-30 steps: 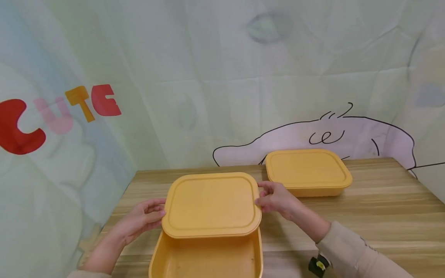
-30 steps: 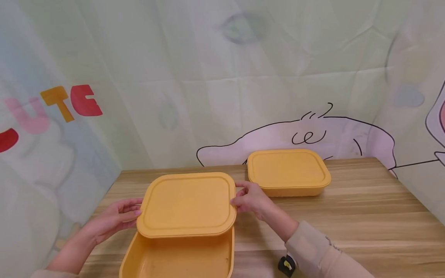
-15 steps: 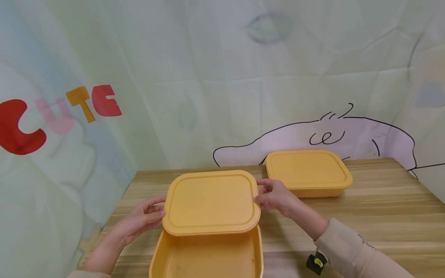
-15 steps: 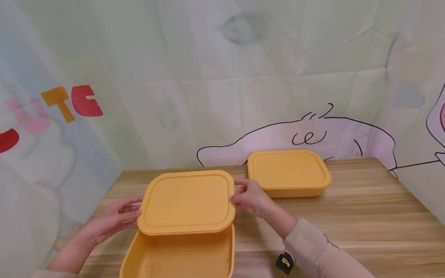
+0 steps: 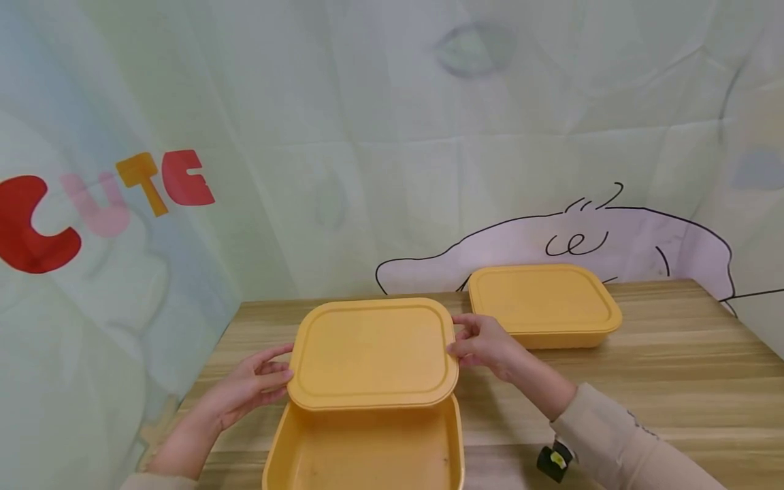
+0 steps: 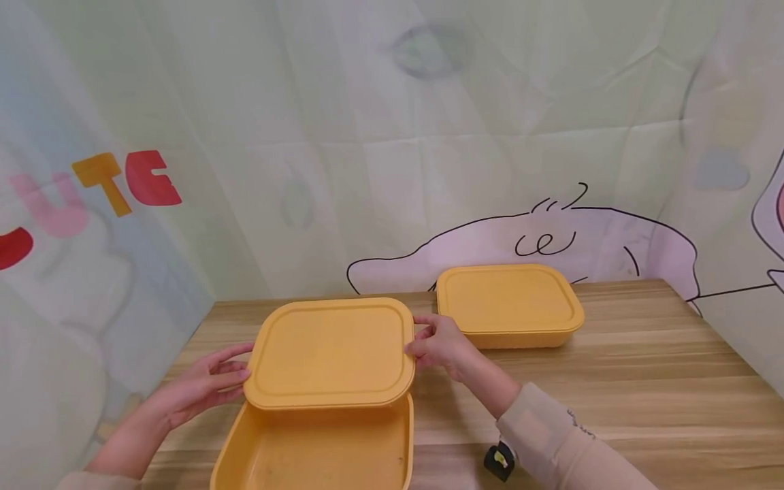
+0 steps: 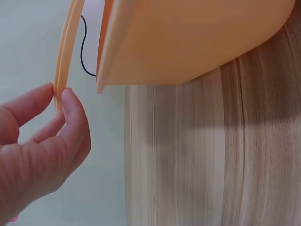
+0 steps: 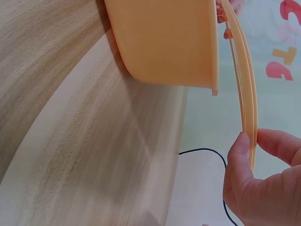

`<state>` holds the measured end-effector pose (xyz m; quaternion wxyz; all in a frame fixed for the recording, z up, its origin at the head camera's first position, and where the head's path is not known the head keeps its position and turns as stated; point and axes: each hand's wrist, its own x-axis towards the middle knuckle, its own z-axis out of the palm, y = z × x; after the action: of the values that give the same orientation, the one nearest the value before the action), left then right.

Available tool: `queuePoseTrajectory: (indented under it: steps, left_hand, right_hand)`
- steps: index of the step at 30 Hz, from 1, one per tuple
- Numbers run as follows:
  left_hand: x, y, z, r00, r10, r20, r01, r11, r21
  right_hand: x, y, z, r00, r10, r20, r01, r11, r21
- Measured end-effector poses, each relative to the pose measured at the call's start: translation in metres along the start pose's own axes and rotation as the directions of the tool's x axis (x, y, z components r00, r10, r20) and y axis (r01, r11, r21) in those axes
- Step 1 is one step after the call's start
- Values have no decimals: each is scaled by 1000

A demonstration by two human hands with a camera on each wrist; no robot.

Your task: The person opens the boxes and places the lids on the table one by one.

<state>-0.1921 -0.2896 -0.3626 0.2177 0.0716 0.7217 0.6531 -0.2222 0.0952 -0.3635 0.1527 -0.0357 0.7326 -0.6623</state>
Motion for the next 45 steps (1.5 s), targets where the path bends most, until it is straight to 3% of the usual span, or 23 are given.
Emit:
queuePoseTrajectory:
  steps: [27, 37, 45]
  left_hand:
    - [14, -3, -7, 999, 1, -52, 0, 1000, 24]
    - [19, -5, -14, 1000, 3, -24, -2, 999, 46]
    - [25, -7, -15, 999, 2, -47, 0, 1000, 24]
  right_hand:
    - [12, -1, 3, 999, 16, -38, -15, 1000, 14]
    - [19, 0, 4, 999, 19, -34, -17, 999, 37]
    - [24, -3, 5, 999, 25, -48, -23, 999, 28]
